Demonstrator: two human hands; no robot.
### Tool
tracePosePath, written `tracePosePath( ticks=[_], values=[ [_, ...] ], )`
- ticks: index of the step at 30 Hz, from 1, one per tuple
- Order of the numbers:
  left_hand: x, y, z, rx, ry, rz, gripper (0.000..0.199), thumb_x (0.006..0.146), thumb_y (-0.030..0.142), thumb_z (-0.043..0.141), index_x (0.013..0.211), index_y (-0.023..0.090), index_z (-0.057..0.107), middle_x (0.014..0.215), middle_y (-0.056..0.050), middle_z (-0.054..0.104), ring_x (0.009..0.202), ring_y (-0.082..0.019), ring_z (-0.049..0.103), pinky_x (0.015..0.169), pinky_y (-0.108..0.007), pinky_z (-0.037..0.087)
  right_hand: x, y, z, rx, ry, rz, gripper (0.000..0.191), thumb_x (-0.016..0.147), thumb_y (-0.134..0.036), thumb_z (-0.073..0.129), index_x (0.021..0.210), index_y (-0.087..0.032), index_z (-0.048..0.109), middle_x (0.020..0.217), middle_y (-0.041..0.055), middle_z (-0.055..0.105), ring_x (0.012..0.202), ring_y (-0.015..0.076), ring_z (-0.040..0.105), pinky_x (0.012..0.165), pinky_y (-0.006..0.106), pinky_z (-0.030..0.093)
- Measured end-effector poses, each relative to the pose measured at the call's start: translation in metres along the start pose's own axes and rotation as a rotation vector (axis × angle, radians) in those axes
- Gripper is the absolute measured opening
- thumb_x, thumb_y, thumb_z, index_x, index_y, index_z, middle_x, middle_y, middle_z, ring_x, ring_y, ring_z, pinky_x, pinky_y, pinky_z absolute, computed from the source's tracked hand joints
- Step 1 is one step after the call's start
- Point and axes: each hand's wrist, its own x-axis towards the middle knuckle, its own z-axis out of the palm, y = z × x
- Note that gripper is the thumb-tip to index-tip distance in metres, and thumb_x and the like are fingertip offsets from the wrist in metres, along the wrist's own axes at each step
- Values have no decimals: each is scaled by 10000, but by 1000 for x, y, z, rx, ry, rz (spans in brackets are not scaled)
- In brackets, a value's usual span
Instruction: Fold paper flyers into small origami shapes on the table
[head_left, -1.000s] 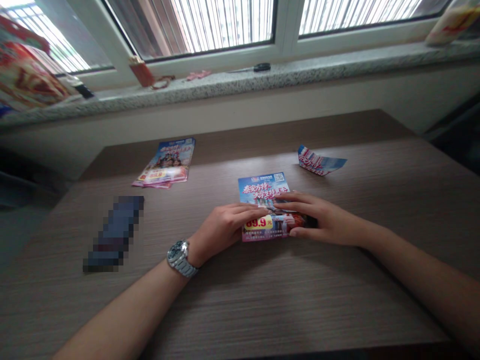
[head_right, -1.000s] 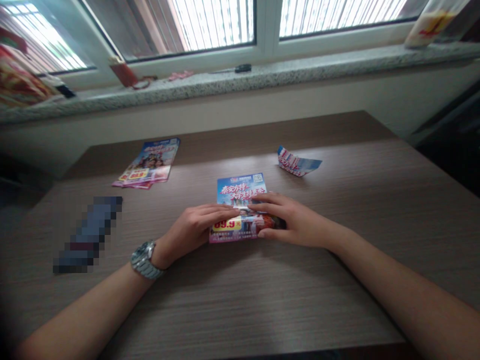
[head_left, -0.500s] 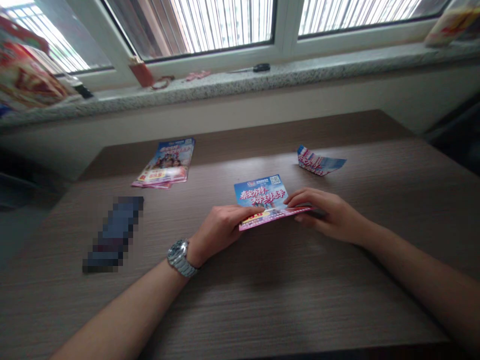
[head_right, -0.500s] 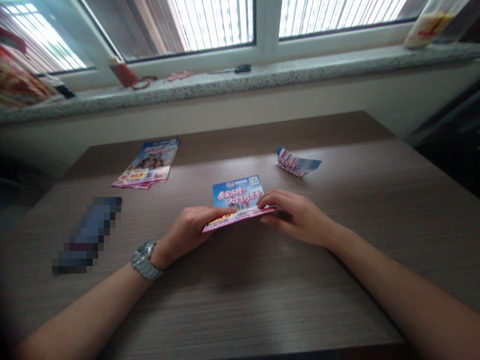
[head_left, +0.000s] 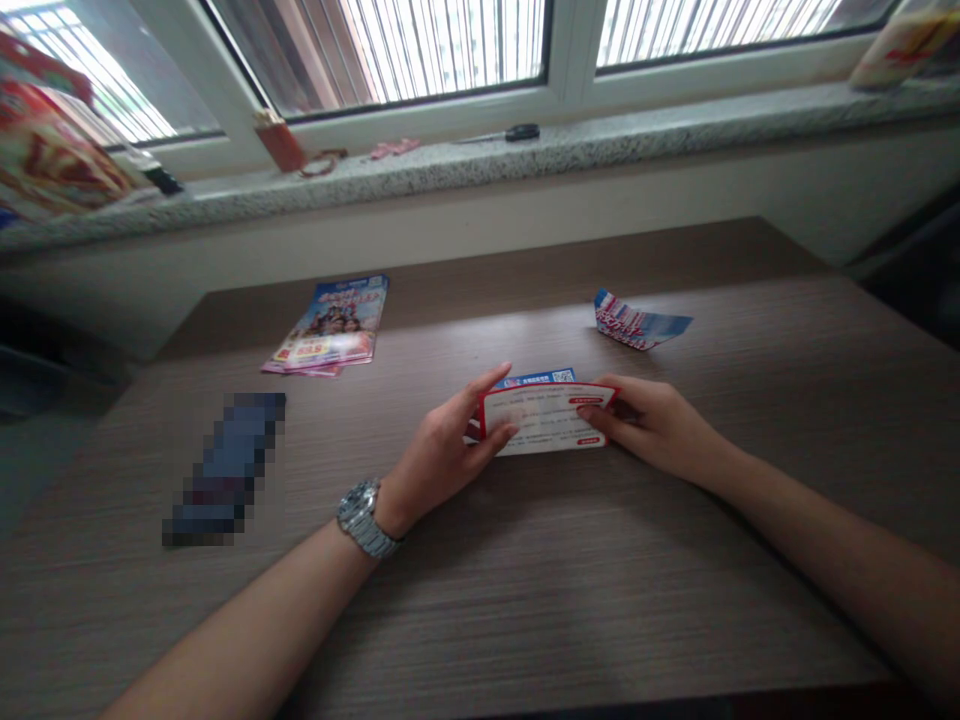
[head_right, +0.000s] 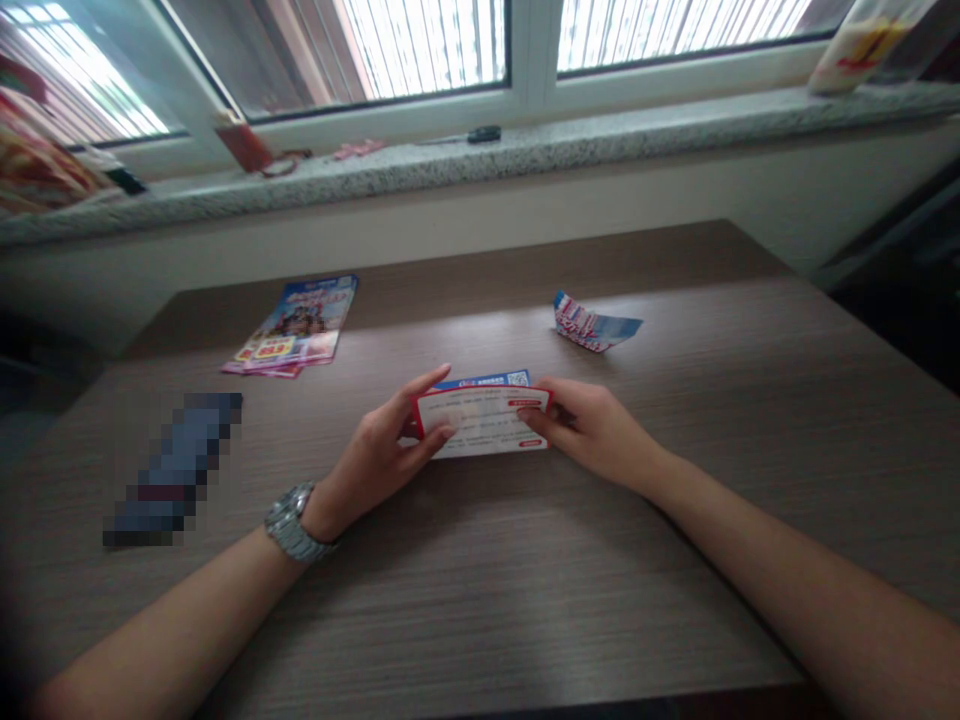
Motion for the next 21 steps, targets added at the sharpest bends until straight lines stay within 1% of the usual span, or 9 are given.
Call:
tracePosePath(
  ticks=[2,4,6,9,11,14,16,19,21],
  values=[
    [2,-1,1,31,41,21,694,960,239,655,1566,244,316,1318,-100,641,1079,-183,683,922,-315,619,1,1,2,28,-6,35,233,994,-423,574,1081,-226,663,959,41,750,797,200,714,697,322,586],
    [4,-2,1,85,63,57,775,935,229,690,1585,254,268,1394,-121,578,1239,-231,606,1074,-419,544,1,4,3,10,-6,55,253,983,-433,589,1090,-219,669,970,49,752,791,207,713,688,332,585],
    [6,-3,1,147,58,70,752,930,232,695,1570,270,301,1458,-126,519,1321,-256,543,1141,-476,479,2,6,3,-23,-2,61,262,977,-435,594,1086,-211,676,955,55,753,774,210,705,669,334,577],
    [6,-6,1,224,-12,64,535,970,251,637,1474,271,458,1513,-106,482,1380,-261,496,1165,-487,452,3,8,4,-62,3,52,260,973,-430,597,1067,-204,684,924,55,749,746,203,689,640,324,560],
    [6,-7,2,254,-82,49,468,996,272,595,1452,257,491,1527,-104,483,1401,-259,484,1177,-486,440,4,7,3,-81,1,56,248,965,-415,609,1061,-201,688,891,46,743,709,188,672,615,311,542],
    [5,-10,4,305,-161,34,481,1003,315,580,1469,233,492,1542,-120,482,1434,-280,455,1192,-514,417,4,6,4,-58,0,75,235,939,-385,648,1078,-199,687,844,23,732,659,163,653,587,287,524],
    [4,-12,4,346,-189,39,485,1000,341,585,1462,215,510,1537,-127,493,1441,-294,446,1197,-534,403,4,4,4,-26,3,83,251,926,-377,667,1106,-203,679,833,14,731,643,155,656,580,278,530],
    [5,-13,5,380,-205,46,485,1005,355,573,1457,185,522,1531,-134,503,1444,-297,439,1200,-532,397,4,2,4,4,26,79,311,925,-387,670,1184,-215,659,868,21,738,663,164,677,603,290,561],
    [5,-12,5,380,-206,52,477,1007,353,567,1451,179,532,1524,-136,509,1440,-294,441,1201,-526,396,5,1,3,-23,84,48,353,921,-393,678,1225,-216,648,937,43,733,712,176,689,632,306,580]
  ],
)
